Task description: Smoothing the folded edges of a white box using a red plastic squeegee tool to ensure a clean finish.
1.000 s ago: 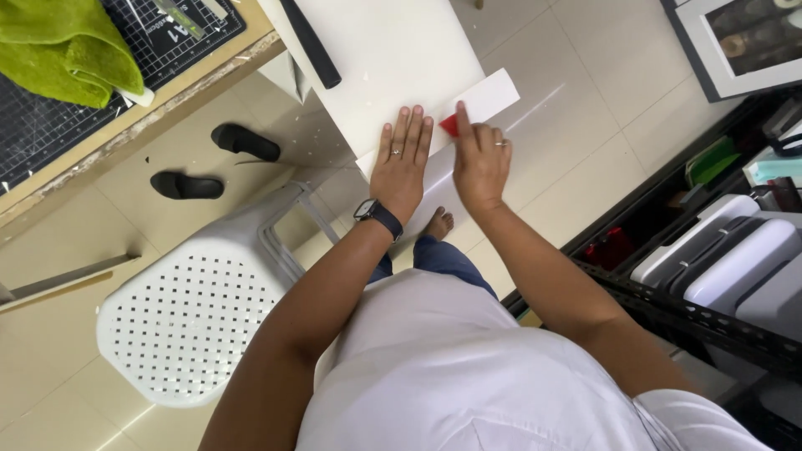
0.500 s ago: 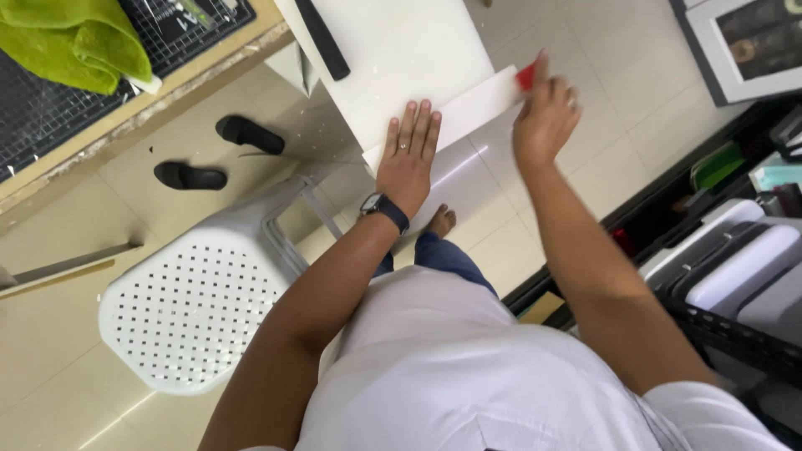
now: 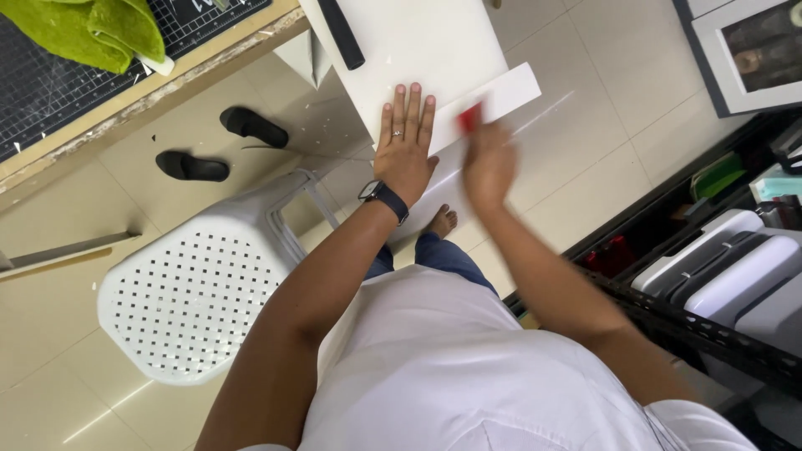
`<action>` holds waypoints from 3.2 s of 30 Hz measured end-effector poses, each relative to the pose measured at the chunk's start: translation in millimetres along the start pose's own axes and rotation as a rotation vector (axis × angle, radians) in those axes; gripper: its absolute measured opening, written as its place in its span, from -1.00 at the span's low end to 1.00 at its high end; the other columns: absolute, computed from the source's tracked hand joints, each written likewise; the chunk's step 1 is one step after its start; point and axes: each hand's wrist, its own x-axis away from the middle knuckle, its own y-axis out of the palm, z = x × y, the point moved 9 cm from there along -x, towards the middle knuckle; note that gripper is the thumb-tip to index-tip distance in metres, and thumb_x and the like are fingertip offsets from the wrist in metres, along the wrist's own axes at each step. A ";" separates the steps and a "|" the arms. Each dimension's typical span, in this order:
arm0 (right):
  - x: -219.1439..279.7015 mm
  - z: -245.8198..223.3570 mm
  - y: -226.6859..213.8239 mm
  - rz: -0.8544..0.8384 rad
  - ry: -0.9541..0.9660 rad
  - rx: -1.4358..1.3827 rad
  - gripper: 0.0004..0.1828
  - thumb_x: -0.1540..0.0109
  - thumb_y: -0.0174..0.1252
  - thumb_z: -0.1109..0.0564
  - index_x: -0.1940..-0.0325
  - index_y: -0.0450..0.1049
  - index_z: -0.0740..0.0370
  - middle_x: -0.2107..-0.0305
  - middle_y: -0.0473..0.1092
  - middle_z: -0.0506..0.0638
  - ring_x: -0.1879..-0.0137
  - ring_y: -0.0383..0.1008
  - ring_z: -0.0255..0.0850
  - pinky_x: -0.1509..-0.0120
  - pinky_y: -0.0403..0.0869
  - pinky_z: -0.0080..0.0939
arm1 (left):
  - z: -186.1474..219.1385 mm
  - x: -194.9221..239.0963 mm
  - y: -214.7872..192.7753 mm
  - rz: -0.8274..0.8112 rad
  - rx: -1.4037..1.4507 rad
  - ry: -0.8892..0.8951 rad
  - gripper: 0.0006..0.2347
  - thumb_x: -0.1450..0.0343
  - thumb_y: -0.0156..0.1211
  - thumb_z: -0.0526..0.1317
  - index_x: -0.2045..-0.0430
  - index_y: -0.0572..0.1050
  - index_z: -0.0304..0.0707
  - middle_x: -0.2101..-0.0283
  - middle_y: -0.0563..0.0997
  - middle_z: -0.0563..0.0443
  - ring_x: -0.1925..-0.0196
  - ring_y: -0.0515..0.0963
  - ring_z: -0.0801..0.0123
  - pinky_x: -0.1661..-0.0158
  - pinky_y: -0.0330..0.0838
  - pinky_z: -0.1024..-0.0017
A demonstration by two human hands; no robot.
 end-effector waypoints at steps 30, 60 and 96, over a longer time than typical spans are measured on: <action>5.0 -71.0 -74.3 0.221 -0.316 -0.168 -0.28 -0.29 0.24 0.19 -0.54 0.23 0.06 0.20 0.38 -0.02 0.16 0.43 -0.05 0.20 0.36 -0.07 | -51.1 61.5 26.8 0.003 1.317 -0.476 -0.03 -0.39 0.37 0.10 -0.48 -0.26 -0.32 -0.22 0.43 -0.49 -0.29 0.49 -0.28 -0.21 0.45 -0.10; -5.2 -134.9 -96.3 0.089 -0.995 -0.450 -0.62 -0.41 0.07 0.15 -0.24 0.57 -0.25 0.29 0.32 -0.17 0.14 0.28 -0.19 -0.09 0.26 -0.13 | -44.2 44.0 83.0 -0.091 1.212 -0.442 -0.06 -0.42 0.33 0.13 -0.49 -0.28 -0.19 -0.21 0.39 -0.48 -0.34 0.45 -0.24 -0.23 0.44 -0.06; 29.8 -116.1 -86.8 0.243 -0.439 -0.159 -0.68 -0.27 0.13 0.24 -0.12 0.51 0.22 0.28 0.41 0.13 0.18 0.42 0.09 0.22 0.31 0.06 | -51.0 40.8 72.2 0.045 1.133 -0.352 -0.49 -0.27 0.50 0.04 0.07 0.44 -0.28 0.13 0.63 -0.29 -0.08 0.61 -0.17 -0.09 0.51 -0.02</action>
